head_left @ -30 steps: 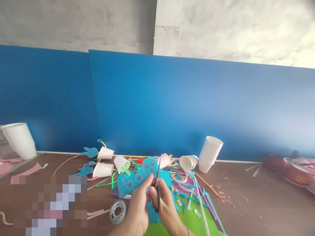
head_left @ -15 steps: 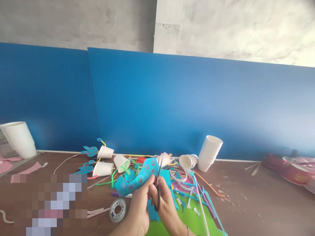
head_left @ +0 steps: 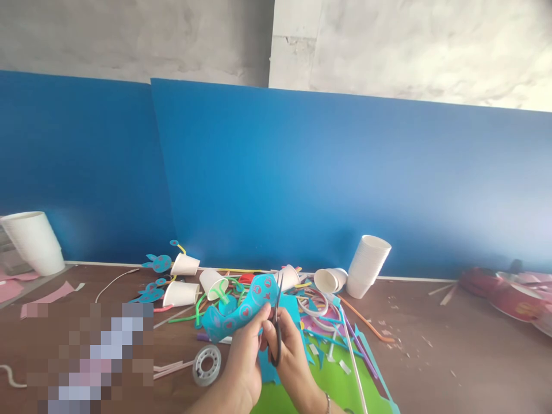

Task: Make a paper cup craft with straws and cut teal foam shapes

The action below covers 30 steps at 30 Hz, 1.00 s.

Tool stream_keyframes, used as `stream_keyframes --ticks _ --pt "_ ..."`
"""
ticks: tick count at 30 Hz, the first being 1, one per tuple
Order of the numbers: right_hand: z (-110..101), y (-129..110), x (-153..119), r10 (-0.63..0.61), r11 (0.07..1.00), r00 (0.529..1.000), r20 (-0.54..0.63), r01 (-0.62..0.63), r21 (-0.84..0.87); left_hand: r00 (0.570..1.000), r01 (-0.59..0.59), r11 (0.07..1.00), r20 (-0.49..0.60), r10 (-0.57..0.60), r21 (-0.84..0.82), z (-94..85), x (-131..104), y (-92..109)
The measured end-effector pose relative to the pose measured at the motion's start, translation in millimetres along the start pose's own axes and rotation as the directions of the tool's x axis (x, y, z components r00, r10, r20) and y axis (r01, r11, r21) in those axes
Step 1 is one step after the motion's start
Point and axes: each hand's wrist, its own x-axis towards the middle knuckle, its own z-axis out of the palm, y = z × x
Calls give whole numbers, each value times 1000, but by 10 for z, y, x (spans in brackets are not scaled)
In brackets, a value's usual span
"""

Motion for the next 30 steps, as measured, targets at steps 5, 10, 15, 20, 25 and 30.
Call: stream_keyframes --ticks 5,10,15,20,25,30 --pt "16 -25 -22 2 1000 1000 -10 -1 5 1000 15 1000 17 -15 -27 6 7 -8" --pt "25 -68 -38 -3 1000 1000 -11 3 10 999 31 999 20 -30 -20 -8 13 -4" --pt "26 -107 -23 -18 999 999 -37 19 27 998 21 1000 61 -22 23 -17 19 -10" --pt "-2 -136 0 7 1000 999 -36 -7 3 991 -99 992 97 91 79 -11 21 -9" --pt "-13 -163 -1 19 1000 999 -40 -19 6 989 -116 986 110 104 116 -14 10 12" --pt "-5 -187 -5 -5 1000 997 -77 6 2 990 -75 991 125 62 108 0 -12 31"
